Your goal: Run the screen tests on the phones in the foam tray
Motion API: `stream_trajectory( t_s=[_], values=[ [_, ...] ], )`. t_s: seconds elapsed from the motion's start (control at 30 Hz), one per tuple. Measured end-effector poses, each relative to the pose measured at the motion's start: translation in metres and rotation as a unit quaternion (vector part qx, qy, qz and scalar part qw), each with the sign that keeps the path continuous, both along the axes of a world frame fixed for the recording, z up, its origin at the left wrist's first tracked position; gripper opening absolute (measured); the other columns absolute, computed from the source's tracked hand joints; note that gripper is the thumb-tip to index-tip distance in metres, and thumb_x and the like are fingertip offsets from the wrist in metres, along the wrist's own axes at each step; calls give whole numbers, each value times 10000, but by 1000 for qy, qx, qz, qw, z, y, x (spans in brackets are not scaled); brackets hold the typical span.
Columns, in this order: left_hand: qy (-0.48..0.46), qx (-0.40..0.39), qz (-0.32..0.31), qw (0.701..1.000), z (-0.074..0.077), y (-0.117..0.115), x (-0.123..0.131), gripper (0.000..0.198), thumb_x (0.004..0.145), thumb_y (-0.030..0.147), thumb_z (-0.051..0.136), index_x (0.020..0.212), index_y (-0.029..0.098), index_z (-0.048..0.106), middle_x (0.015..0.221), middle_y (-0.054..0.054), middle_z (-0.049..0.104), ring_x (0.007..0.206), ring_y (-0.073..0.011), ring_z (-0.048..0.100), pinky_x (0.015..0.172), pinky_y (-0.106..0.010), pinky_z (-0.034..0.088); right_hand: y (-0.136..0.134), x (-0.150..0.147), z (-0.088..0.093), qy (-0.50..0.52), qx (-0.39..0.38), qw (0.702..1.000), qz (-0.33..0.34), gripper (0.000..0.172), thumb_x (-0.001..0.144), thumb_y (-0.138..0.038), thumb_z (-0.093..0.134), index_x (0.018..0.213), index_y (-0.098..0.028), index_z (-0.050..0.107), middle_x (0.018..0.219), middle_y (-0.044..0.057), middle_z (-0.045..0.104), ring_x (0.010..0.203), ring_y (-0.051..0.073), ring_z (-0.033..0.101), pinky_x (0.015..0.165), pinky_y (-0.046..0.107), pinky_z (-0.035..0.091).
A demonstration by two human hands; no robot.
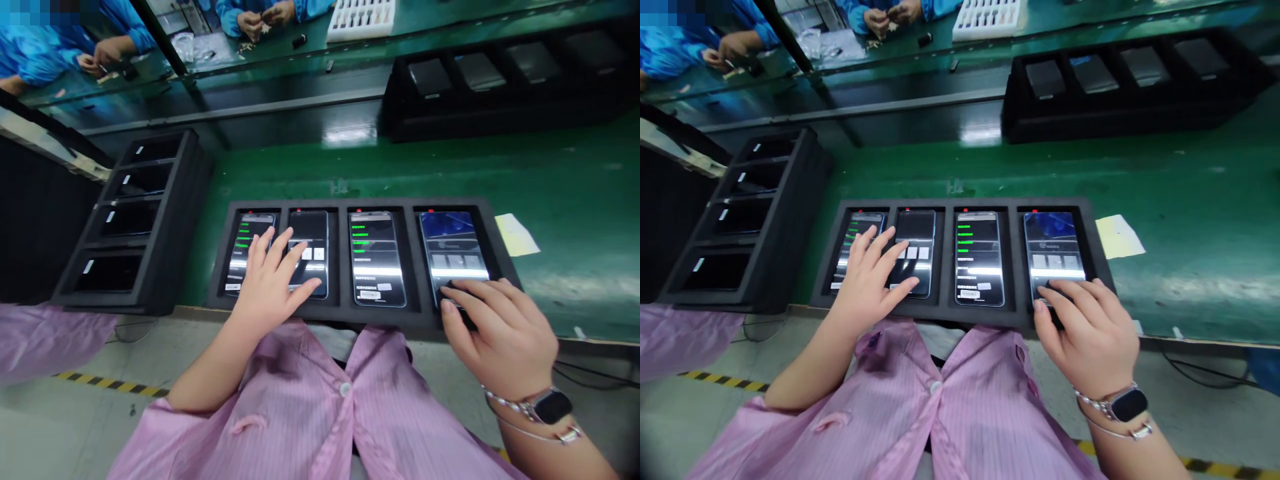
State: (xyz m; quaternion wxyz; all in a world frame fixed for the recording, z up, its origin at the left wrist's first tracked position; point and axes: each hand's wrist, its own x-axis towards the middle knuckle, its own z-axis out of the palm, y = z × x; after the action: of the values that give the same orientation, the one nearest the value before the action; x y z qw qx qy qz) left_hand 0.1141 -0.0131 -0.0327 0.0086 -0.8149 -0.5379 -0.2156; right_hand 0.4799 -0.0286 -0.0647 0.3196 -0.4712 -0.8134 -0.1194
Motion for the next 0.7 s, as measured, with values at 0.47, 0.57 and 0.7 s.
stream_trajectory(
  t_s=[0.47, 0.57, 0.7],
  values=[
    [-49, 21, 50, 997, 8, -12, -21, 591, 1016, 530, 629, 1520, 254, 490, 1664, -184, 417, 1582, -457, 309, 1272, -752, 223, 15, -2, 14, -29, -90, 995, -33, 472, 1060, -466, 593, 1402, -143, 625, 1574, 271, 442, 1499, 534, 353, 1156, 775, 396],
    [-49, 23, 103, 993, 11, -25, -54, 668, 1006, 500, 659, 1590, 293, 411, 1680, -178, 394, 1586, -446, 317, 1289, -730, 223, 15, -5, 12, 11, -75, 996, -43, 593, 1030, -455, 657, 1510, -134, 524, 1547, 283, 464, 1464, 512, 418, 1156, 755, 417],
    [-62, -28, 162, 984, -7, -35, -86, 746, 988, 520, 671, 1624, 270, 372, 1684, -206, 377, 1558, -453, 377, 1265, -703, 328, 10, -5, 16, 53, -29, 997, -46, 674, 991, -353, 714, 1570, -147, 439, 1389, 246, 595, 1372, 452, 532, 1146, 688, 456]
  ],
)
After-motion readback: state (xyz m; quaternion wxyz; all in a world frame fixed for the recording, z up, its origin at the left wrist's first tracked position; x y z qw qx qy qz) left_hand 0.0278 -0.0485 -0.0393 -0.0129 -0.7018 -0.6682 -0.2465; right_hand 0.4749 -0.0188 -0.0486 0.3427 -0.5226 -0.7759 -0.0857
